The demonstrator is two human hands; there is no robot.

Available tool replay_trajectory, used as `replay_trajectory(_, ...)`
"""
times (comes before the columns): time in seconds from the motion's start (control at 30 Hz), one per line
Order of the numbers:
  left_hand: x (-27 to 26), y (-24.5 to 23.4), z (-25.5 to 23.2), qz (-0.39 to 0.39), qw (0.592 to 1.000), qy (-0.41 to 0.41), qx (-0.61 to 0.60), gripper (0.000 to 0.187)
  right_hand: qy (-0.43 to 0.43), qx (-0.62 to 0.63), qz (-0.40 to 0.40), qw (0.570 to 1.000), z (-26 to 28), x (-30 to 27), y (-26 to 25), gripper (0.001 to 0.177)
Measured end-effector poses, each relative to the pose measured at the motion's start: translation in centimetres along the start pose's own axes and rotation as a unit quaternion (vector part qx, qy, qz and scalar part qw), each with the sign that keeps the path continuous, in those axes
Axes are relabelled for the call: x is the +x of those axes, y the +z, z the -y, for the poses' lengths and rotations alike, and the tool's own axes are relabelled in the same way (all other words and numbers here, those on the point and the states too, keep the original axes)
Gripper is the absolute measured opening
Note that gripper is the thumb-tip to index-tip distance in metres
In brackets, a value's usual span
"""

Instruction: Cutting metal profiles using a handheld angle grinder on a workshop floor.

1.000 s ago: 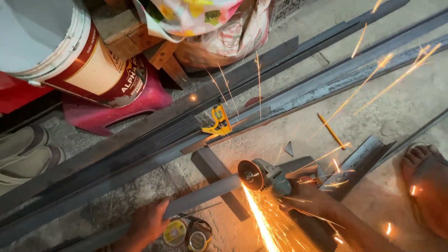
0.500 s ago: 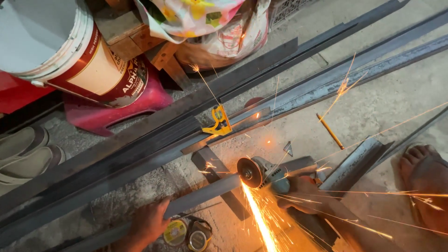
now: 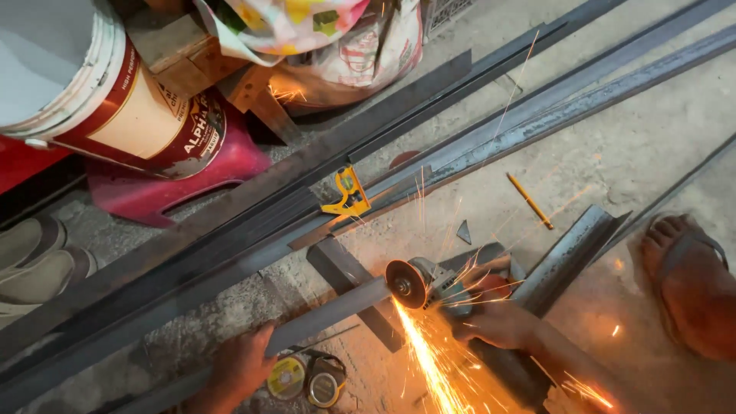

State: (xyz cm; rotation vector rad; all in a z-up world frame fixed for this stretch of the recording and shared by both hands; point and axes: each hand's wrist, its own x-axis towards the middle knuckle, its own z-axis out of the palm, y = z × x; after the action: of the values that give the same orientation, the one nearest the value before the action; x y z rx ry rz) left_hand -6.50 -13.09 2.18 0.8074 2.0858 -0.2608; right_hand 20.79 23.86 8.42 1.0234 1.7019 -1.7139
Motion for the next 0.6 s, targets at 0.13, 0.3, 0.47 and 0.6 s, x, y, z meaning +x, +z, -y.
replay_trajectory(0.13,0.9,1.5,1.1,-0.033,0.999,0.015,0.018,0.067,0.000,-0.137,-0.015,0.991,-0.2,-0.6,0.0,0.017)
replay_trajectory(0.3,1.6,1.8,1.4,-0.028,0.999,0.001,0.038,0.072,-0.036,-0.146,-0.021,0.988,-0.6,-1.0,0.0,0.026)
replay_trajectory(0.47,2.9,4.5,3.4,-0.095,0.994,0.002,0.044,0.072,-0.014,-0.150,-0.031,0.988,0.6,-3.9,0.8,0.034)
replay_trajectory(0.6,2.4,2.8,2.6,-0.055,0.998,0.000,0.010,0.084,-0.050,-0.021,-0.033,0.998,-2.1,-2.2,0.8,0.057)
